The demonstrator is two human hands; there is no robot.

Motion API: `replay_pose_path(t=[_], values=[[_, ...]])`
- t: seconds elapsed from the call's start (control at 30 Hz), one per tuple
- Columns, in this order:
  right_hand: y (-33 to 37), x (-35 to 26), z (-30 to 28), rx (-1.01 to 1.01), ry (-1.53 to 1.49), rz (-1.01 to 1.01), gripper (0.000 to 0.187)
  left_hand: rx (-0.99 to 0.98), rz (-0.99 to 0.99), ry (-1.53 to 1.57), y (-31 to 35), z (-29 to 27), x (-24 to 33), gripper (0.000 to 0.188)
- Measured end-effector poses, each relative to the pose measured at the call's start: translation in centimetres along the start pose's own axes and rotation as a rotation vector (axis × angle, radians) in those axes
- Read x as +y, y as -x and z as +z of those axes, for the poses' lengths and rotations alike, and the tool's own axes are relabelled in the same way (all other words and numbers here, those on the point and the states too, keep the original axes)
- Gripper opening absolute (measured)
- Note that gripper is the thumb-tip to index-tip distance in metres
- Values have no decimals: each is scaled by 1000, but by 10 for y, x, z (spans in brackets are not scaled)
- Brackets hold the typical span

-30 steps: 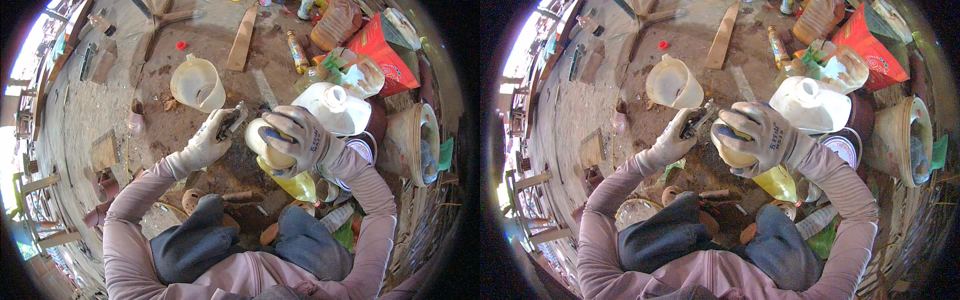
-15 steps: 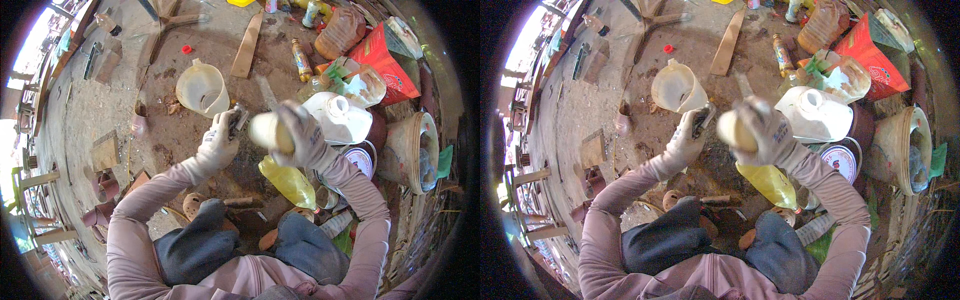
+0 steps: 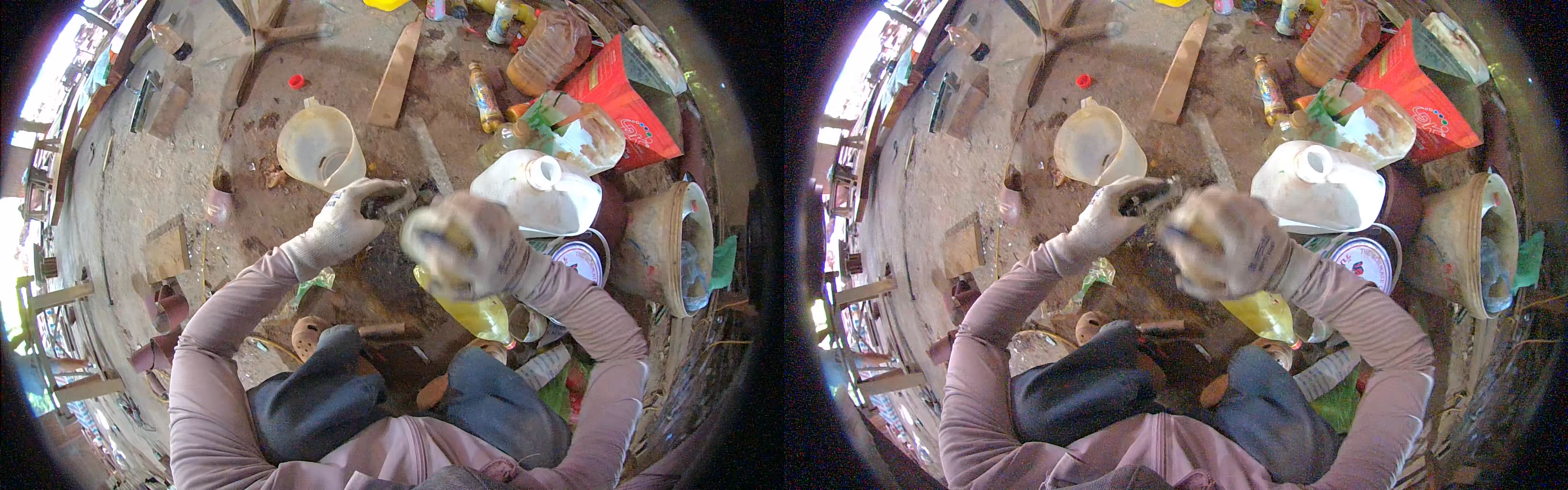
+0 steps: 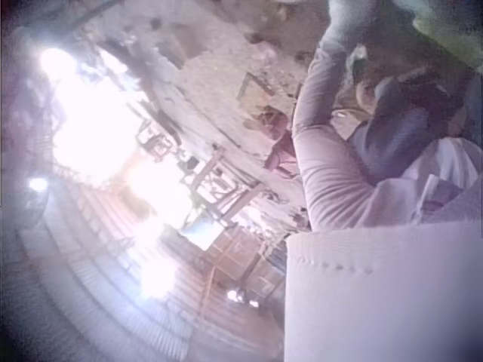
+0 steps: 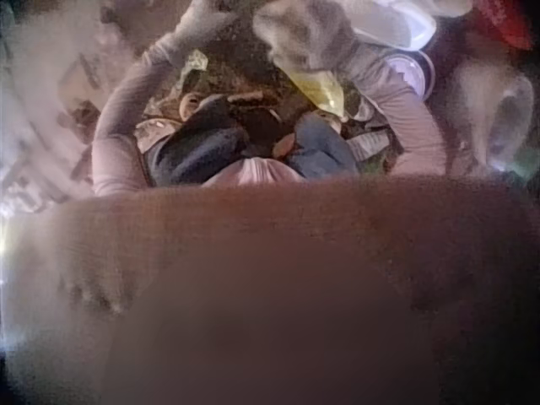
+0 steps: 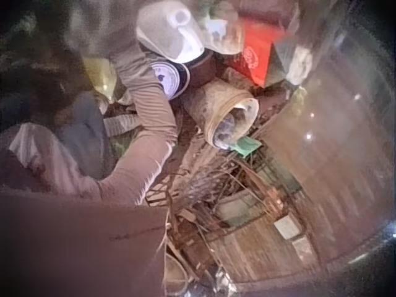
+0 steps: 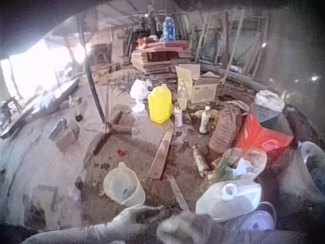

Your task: The person sits on the floor and pours liquids from several plastic jugs into a small cup and then into a spray gun container. The person also picks up a plastic bag and a jug, then pours an orange liquid into a cup.

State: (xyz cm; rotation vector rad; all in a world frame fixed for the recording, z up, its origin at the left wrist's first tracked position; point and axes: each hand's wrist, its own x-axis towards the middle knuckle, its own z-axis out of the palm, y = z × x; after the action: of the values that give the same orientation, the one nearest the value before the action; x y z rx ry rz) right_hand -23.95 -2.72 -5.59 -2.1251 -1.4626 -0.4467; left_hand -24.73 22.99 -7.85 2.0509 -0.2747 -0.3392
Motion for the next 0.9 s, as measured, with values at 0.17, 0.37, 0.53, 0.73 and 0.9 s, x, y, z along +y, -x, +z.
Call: replay_pose_path(t=[0.17,0.37,0.53,0.73,0.9], values=[[-5,7,4,-74,-81,-692,43,-319,157,-167,-12,-12,-11,58],[-11,35,-8,-17,-75,-259,51,-69,-109,181,-6,14,-21,57],[-41,41,4,-117,96,771,66,280,-198,-139,-13,49,-14,69],[-53,45,-49,-205,321,-66,65,131,-82,161,-23,11,-11,43],[-79,43,-34,8,322,471,41,353,27,-50,-33,19,4,40]])
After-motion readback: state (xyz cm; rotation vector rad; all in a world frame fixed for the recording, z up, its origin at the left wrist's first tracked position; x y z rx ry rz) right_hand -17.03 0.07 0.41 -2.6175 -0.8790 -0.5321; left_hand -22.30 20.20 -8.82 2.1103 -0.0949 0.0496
